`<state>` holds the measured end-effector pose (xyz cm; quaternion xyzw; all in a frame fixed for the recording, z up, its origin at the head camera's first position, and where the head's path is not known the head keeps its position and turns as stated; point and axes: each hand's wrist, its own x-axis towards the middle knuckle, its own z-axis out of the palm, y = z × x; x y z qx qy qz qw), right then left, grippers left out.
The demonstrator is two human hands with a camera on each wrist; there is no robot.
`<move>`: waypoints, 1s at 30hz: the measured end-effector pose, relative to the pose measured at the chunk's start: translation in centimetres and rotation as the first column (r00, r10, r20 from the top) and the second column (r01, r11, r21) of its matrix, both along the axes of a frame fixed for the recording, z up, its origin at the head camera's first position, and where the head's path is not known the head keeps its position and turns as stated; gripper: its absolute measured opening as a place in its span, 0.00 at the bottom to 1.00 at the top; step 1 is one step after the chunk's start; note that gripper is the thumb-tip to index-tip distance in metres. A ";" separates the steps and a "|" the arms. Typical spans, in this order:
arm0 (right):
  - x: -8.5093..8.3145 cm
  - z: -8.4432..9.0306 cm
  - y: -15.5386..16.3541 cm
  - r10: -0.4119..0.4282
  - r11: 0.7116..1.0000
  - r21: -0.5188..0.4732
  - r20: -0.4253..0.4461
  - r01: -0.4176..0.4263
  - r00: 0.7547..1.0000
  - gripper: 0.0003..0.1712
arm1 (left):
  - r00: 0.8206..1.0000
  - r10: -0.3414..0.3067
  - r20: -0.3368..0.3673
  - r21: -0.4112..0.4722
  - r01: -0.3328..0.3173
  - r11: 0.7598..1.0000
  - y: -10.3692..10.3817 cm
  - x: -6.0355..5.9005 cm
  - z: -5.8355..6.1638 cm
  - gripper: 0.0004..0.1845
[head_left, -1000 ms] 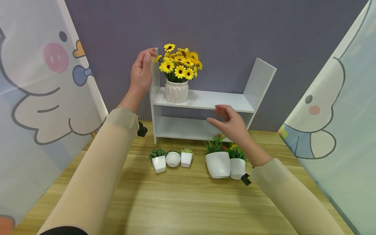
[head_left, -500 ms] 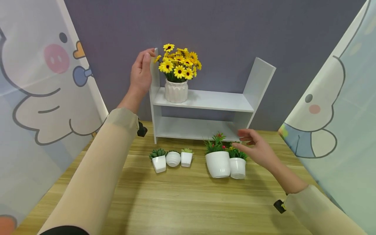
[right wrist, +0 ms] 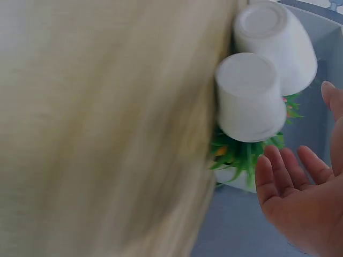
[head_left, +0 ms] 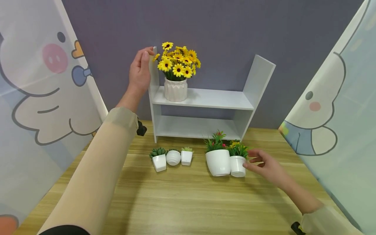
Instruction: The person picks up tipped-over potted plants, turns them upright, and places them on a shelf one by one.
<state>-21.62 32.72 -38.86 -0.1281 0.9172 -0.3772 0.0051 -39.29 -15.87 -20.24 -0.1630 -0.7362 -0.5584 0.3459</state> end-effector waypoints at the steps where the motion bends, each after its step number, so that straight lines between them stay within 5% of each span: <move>1: 0.1 -0.3 0.1 -0.002 1.000 -0.014 0.013 0.002 1.000 0.36 | 1.000 0.001 -0.001 -0.001 -0.001 1.000 0.0 0.0 0.0 0.20; 7: 0.8 -2.0 0.2 -0.022 0.994 -0.104 0.109 0.033 0.994 0.38 | 1.000 0.000 -0.006 -0.007 0.000 1.000 0.0 0.1 0.0 0.19; 18: 0.9 -3.3 -0.7 -0.169 0.977 -0.079 0.277 0.198 0.946 0.50 | 1.000 0.011 -0.004 -0.018 -0.011 1.000 0.0 0.1 0.1 0.21; 30: 0.1 -3.4 -2.6 -0.256 0.964 -0.002 0.278 0.267 0.926 0.60 | 1.000 0.016 0.002 -0.015 -0.016 1.000 0.0 0.2 0.1 0.20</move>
